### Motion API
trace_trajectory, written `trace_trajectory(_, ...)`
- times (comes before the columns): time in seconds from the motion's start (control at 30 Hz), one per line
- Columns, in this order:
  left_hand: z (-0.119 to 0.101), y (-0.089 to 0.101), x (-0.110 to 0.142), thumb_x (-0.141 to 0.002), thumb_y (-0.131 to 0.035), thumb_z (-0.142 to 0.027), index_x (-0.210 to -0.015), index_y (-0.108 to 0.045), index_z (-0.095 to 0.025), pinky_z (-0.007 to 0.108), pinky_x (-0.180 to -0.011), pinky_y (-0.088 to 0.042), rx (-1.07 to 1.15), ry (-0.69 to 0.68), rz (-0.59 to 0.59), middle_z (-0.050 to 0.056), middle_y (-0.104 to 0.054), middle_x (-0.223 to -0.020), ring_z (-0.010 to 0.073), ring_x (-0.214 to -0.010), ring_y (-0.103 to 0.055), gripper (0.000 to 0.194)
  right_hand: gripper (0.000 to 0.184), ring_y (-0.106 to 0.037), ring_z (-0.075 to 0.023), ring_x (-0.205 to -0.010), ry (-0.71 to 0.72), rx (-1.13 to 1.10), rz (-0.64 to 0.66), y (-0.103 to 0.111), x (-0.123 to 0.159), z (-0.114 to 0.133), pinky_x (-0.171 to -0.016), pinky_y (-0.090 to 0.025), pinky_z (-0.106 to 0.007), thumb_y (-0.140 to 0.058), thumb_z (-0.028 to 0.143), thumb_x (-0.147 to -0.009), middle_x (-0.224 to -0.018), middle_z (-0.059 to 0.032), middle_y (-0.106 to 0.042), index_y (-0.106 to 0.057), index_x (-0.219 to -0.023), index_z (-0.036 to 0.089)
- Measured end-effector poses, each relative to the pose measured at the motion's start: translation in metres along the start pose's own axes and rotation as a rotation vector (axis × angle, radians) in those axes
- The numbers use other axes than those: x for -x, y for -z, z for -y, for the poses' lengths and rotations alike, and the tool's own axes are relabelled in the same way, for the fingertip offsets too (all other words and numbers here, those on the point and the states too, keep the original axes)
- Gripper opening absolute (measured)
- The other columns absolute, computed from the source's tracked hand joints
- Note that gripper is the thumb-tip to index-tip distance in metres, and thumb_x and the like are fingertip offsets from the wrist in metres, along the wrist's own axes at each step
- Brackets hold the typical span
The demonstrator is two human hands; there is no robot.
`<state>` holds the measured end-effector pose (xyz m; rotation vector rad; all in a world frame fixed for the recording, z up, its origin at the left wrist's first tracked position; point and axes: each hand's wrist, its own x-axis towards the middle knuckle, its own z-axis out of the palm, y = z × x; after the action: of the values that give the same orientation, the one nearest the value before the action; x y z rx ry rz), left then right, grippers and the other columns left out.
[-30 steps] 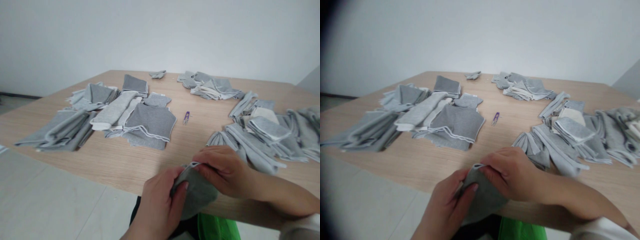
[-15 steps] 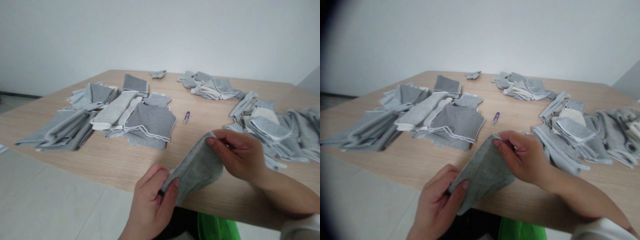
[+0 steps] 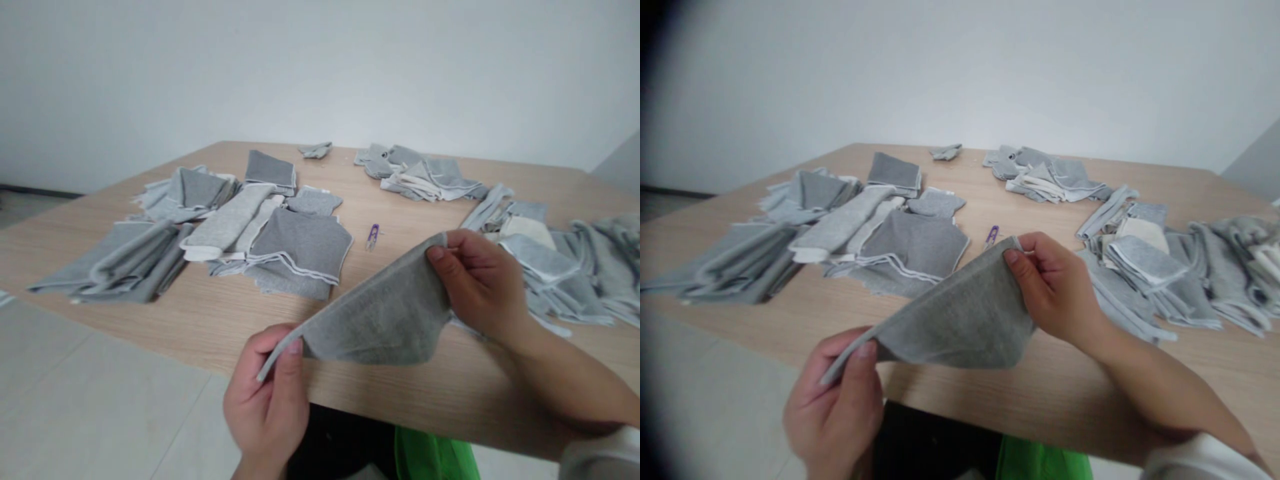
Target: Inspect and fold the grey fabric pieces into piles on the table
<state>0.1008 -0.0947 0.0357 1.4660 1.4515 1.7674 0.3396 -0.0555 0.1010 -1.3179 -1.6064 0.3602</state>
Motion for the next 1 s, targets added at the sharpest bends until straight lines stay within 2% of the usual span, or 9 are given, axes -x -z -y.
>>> trace_trajectory(0.1,0.002,-0.006,0.0,-0.087,-0.063,-0.037,-0.082,-0.062,-0.02,0.023,-0.052,-0.038,-0.002,0.051,-0.253,-0.006,-0.054,-0.062,0.0099,-0.054,-0.048,0.018,0.021,-0.05,-0.0106,-0.049,-0.006,0.006,0.093,-0.007,0.0,-0.002,-0.042,-0.034,-0.021,-0.05,0.036,-0.096,-0.06,0.0023,-0.058,-0.06,-0.088,0.019)
trace_trajectory(0.3,-0.013,-0.005,-0.003,-0.086,-0.064,-0.037,-0.085,-0.065,-0.019,0.025,-0.06,-0.039,-0.115,0.089,-0.317,-0.006,-0.058,-0.068,0.0111,-0.061,-0.05,0.018,0.018,-0.055,-0.0127,-0.055,-0.037,0.055,0.181,-0.011,-0.003,-0.004,-0.05,-0.039,-0.023,-0.051,0.033,-0.094,-0.064,0.0009,-0.064,-0.058,-0.085,0.02)
trace_trajectory(0.37,-0.016,-0.001,-0.006,-0.086,-0.063,-0.038,-0.084,-0.065,-0.02,0.026,-0.061,-0.04,-0.162,0.138,-0.264,-0.005,-0.058,-0.068,0.0125,-0.062,-0.051,0.018,0.018,-0.055,-0.0128,-0.053,-0.077,0.013,0.203,-0.012,-0.004,-0.005,-0.049,-0.039,-0.023,-0.05,0.034,-0.094,-0.064,0.0011,-0.065,-0.058,-0.085,0.02)
trace_trajectory(0.43,-0.01,0.003,-0.011,-0.087,-0.062,-0.039,-0.081,-0.065,-0.021,0.026,-0.061,-0.041,-0.218,0.207,-0.093,-0.005,-0.057,-0.065,0.0138,-0.062,-0.052,0.019,0.018,-0.056,-0.0133,-0.052,-0.119,-0.006,0.23,-0.014,-0.007,-0.008,-0.048,-0.038,-0.023,-0.05,0.034,-0.094,-0.065,0.0008,-0.067,-0.058,-0.086,0.02)
trace_trajectory(0.47,-0.004,0.005,-0.015,-0.087,-0.06,-0.04,-0.08,-0.064,-0.021,0.027,-0.06,-0.042,-0.234,0.24,0.042,-0.004,-0.057,-0.063,0.0146,-0.062,-0.054,0.021,0.018,-0.056,-0.0136,-0.053,-0.135,0.007,0.239,-0.016,-0.01,-0.01,-0.048,-0.038,-0.023,-0.05,0.034,-0.093,-0.065,0.0004,-0.067,-0.059,-0.086,0.02)
trace_trajectory(0.53,0.012,0.005,-0.02,-0.088,-0.057,-0.041,-0.08,-0.064,-0.02,0.027,-0.06,-0.043,-0.258,0.28,0.209,-0.003,-0.06,-0.064,0.0164,-0.065,-0.057,0.023,0.018,-0.057,-0.0141,-0.054,-0.155,0.075,0.251,-0.022,-0.016,-0.019,-0.05,-0.037,-0.024,-0.051,0.032,-0.092,-0.065,-0.0002,-0.068,-0.061,-0.086,0.019)
trace_trajectory(0.63,0.039,-0.002,-0.023,-0.09,-0.053,-0.042,-0.092,-0.063,-0.019,0.029,-0.064,-0.045,-0.296,0.333,0.317,0.0,-0.065,-0.074,0.0194,-0.073,-0.061,0.025,0.018,-0.057,-0.0149,-0.058,-0.171,0.236,0.273,-0.033,-0.028,-0.038,-0.053,-0.037,-0.025,-0.053,0.029,-0.089,-0.066,-0.0019,-0.067,-0.063,-0.08,0.017)
trace_trajectory(0.77,0.056,-0.015,-0.019,-0.089,-0.053,-0.037,-0.101,-0.061,-0.017,0.034,-0.074,-0.047,-0.292,0.323,0.391,0.004,-0.067,-0.084,0.0232,-0.081,-0.063,0.025,0.02,-0.062,-0.0176,-0.068,-0.18,0.45,0.346,-0.049,-0.036,-0.064,-0.059,-0.039,-0.026,-0.05,0.026,-0.089,-0.078,-0.0075,-0.071,-0.066,-0.086,0.015)
trace_trajectory(1.0,0.061,-0.018,-0.014,-0.085,-0.055,-0.038,-0.104,-0.059,-0.016,0.036,-0.076,-0.047,-0.281,0.339,0.332,0.005,-0.066,-0.086,0.0235,-0.081,-0.062,0.029,0.029,-0.067,-0.0244,-0.079,-0.159,0.699,0.333,-0.068,-0.025,-0.084,-0.065,-0.044,-0.031,-0.049,0.034,-0.093,-0.089,-0.0101,-0.073,-0.063,-0.112,0.016)
